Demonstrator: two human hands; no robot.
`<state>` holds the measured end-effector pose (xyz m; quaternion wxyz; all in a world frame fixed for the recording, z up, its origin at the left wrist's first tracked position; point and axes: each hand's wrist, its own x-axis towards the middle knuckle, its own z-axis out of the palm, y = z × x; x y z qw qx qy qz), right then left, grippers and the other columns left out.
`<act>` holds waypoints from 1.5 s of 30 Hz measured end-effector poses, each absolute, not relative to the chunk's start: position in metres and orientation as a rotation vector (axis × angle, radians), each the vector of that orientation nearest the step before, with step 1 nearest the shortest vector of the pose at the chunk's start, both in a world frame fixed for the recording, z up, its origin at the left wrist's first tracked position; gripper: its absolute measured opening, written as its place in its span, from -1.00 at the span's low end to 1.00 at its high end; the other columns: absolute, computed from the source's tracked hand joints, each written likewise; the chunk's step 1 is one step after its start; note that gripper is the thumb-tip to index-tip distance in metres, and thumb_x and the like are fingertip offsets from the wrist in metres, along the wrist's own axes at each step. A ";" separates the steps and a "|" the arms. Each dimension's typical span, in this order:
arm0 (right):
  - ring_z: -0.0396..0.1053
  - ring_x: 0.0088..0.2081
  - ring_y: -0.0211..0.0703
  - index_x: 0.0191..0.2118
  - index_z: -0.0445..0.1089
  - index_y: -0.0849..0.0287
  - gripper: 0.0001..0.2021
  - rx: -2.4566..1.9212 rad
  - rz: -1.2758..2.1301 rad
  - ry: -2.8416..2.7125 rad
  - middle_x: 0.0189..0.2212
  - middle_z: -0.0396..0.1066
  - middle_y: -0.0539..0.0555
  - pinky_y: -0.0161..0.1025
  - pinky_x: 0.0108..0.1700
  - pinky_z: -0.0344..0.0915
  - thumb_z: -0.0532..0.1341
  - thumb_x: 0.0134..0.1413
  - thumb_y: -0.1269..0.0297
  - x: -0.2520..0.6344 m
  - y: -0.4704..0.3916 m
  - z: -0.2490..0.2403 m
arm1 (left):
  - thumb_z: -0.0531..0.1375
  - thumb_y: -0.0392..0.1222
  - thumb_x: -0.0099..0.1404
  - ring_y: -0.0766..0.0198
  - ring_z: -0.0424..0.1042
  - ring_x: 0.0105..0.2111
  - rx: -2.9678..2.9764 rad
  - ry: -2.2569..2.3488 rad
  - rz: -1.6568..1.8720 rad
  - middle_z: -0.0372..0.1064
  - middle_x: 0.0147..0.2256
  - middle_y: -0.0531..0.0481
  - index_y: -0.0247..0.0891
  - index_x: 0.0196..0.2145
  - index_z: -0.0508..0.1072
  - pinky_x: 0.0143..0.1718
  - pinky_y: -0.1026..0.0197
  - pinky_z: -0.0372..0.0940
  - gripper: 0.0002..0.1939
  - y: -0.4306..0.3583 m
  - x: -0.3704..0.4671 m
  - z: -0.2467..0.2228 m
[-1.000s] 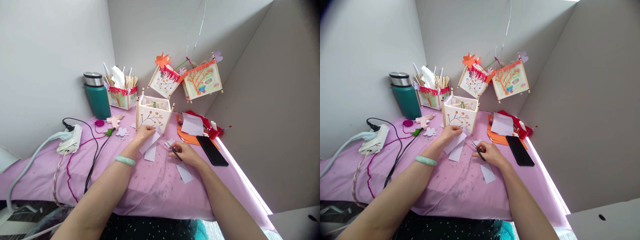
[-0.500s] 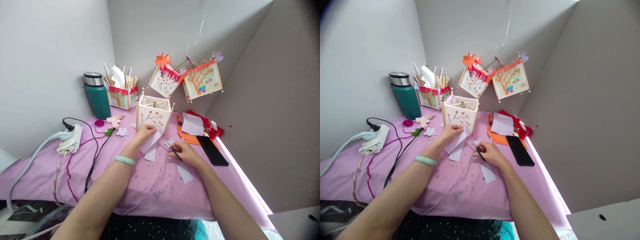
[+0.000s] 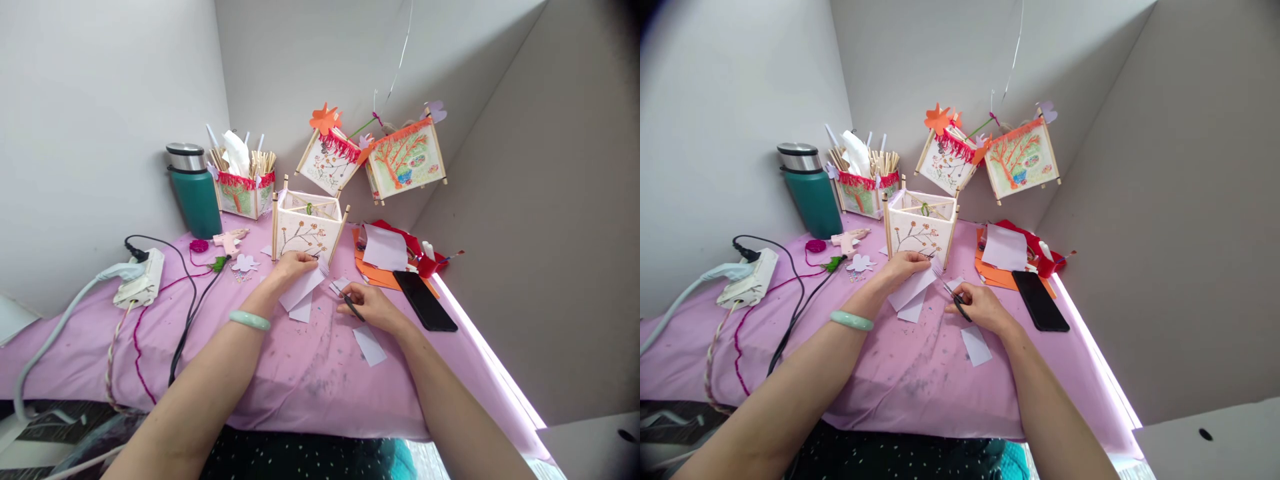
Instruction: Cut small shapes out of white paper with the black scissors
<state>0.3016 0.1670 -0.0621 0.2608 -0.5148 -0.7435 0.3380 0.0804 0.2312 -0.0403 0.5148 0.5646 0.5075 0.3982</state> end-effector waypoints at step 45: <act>0.16 -0.53 -0.29 -0.33 0.39 0.12 -0.68 -1.424 0.875 -2.021 -0.59 0.23 -0.10 -0.33 -0.49 0.02 0.33 -0.11 -0.01 0.301 0.166 -0.060 | 0.31 -0.29 -0.06 0.36 0.31 -0.61 1.103 1.201 1.150 0.38 -0.57 0.06 -0.32 -0.45 0.43 -0.57 0.31 0.15 -0.84 0.229 0.082 -0.030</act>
